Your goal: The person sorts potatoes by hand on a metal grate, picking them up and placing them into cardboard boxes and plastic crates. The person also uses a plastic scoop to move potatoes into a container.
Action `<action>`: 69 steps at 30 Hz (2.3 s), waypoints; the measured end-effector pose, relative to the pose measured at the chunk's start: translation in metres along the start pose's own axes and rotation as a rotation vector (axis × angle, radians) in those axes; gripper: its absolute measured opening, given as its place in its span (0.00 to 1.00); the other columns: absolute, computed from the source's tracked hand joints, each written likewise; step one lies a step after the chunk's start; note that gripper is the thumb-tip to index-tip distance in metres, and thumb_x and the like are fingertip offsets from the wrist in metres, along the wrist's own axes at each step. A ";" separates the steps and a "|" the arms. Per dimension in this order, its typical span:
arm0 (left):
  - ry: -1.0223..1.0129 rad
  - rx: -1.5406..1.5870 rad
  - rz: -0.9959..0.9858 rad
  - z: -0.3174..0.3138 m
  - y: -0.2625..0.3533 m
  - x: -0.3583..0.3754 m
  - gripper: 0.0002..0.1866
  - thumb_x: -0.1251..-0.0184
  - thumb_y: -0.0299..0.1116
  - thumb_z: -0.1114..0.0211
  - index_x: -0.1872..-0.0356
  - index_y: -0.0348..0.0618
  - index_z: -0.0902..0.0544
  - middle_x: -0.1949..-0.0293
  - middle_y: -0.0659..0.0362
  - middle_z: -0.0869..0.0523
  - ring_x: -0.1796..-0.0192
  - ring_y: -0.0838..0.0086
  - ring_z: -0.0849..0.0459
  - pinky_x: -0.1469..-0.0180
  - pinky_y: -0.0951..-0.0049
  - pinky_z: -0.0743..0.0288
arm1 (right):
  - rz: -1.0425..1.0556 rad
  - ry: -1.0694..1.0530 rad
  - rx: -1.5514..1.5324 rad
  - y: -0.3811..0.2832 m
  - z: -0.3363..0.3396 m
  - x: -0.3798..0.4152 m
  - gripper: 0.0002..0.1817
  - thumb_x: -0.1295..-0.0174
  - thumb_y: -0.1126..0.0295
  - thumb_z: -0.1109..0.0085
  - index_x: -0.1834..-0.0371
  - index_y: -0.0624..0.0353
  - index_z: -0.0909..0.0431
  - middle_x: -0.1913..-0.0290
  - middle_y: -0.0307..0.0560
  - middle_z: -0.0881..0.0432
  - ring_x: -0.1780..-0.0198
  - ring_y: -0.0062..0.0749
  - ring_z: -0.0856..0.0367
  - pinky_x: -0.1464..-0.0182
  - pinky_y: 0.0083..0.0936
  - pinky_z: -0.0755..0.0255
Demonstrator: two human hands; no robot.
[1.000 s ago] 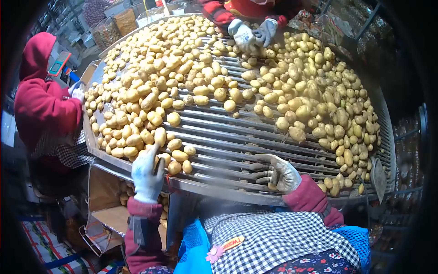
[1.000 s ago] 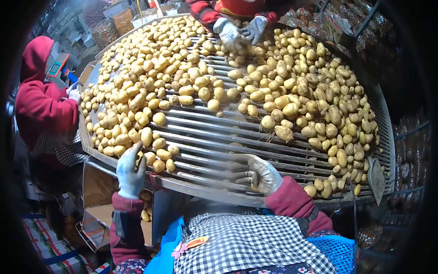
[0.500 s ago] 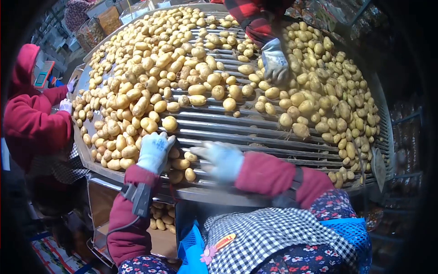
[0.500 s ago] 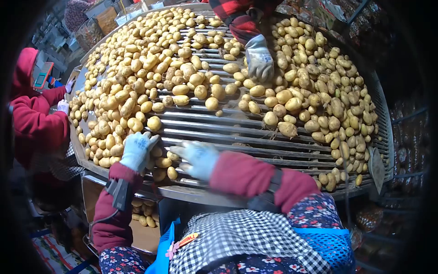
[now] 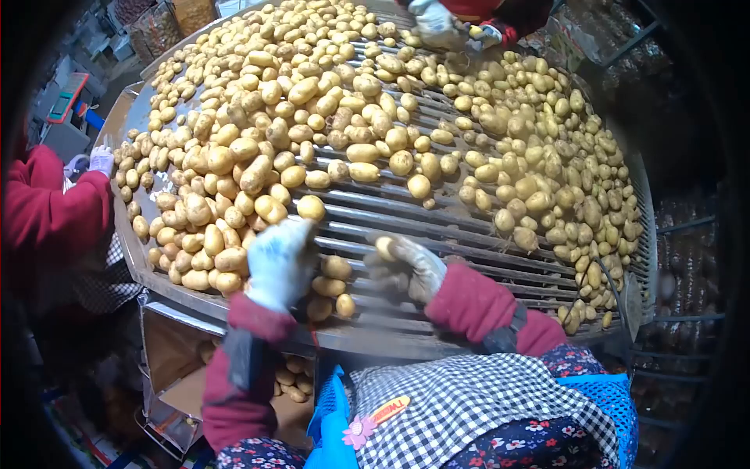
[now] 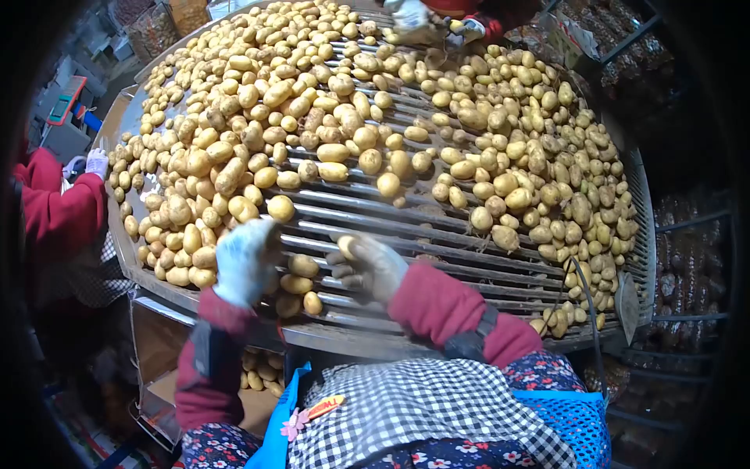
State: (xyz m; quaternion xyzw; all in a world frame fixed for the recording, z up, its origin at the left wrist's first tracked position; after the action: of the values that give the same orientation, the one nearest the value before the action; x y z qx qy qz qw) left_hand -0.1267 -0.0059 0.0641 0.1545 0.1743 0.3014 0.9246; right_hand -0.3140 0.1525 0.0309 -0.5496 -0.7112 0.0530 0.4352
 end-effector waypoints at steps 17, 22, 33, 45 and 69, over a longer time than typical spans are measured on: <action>-0.130 -0.276 0.295 -0.019 0.032 0.034 0.31 0.37 0.41 0.31 0.33 0.48 0.26 0.36 0.42 0.26 0.46 0.48 0.22 0.46 0.52 0.28 | -0.065 -0.274 -0.489 -0.010 0.037 -0.008 0.29 0.27 0.53 0.44 0.29 0.60 0.30 0.40 0.56 0.20 0.53 0.39 0.14 0.64 0.23 0.17; 0.190 -0.306 0.126 0.017 0.013 0.025 0.18 0.41 0.33 0.29 0.49 0.45 0.19 0.48 0.51 0.17 0.45 0.53 0.21 0.38 0.52 0.33 | -0.082 -0.354 -0.648 -0.021 0.045 -0.004 0.29 0.25 0.53 0.47 0.29 0.60 0.30 0.41 0.54 0.18 0.52 0.41 0.14 0.54 0.32 0.16; -0.146 -0.751 0.173 -0.012 -0.042 0.006 0.19 0.50 0.50 0.26 0.66 0.47 0.15 0.62 0.52 0.16 0.49 0.55 0.19 0.33 0.50 0.36 | -0.041 -0.373 -0.618 -0.020 0.049 -0.006 0.31 0.28 0.49 0.44 0.30 0.59 0.30 0.43 0.52 0.18 0.49 0.46 0.14 0.49 0.48 0.17; -0.043 -0.664 0.234 -0.039 -0.073 0.016 0.14 0.52 0.43 0.26 0.69 0.47 0.15 0.65 0.54 0.18 0.52 0.54 0.20 0.34 0.43 0.36 | -0.035 0.012 -0.402 -0.020 0.068 -0.016 0.26 0.31 0.49 0.42 0.38 0.55 0.22 0.48 0.45 0.14 0.55 0.34 0.14 0.60 0.34 0.16; 0.152 -0.225 -0.003 -0.043 0.024 -0.133 0.34 0.32 0.42 0.34 0.27 0.43 0.32 0.33 0.39 0.28 0.30 0.45 0.31 0.29 0.49 0.39 | 0.174 -0.339 -0.674 -0.088 0.039 -0.060 0.29 0.28 0.47 0.46 0.34 0.55 0.27 0.43 0.49 0.17 0.49 0.41 0.17 0.54 0.32 0.22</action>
State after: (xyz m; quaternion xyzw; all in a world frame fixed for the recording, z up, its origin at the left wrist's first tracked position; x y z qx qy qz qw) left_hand -0.2572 -0.0605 0.0658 0.0261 0.2092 0.3287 0.9206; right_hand -0.4042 0.0845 0.0219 -0.7034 -0.7013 -0.0570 0.1004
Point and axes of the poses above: each hand's wrist, its own x-axis away from the middle knuckle, its own z-axis out of the back of the hand, y = z × x, the point moved 2 cm from there along -x, towards the middle knuckle
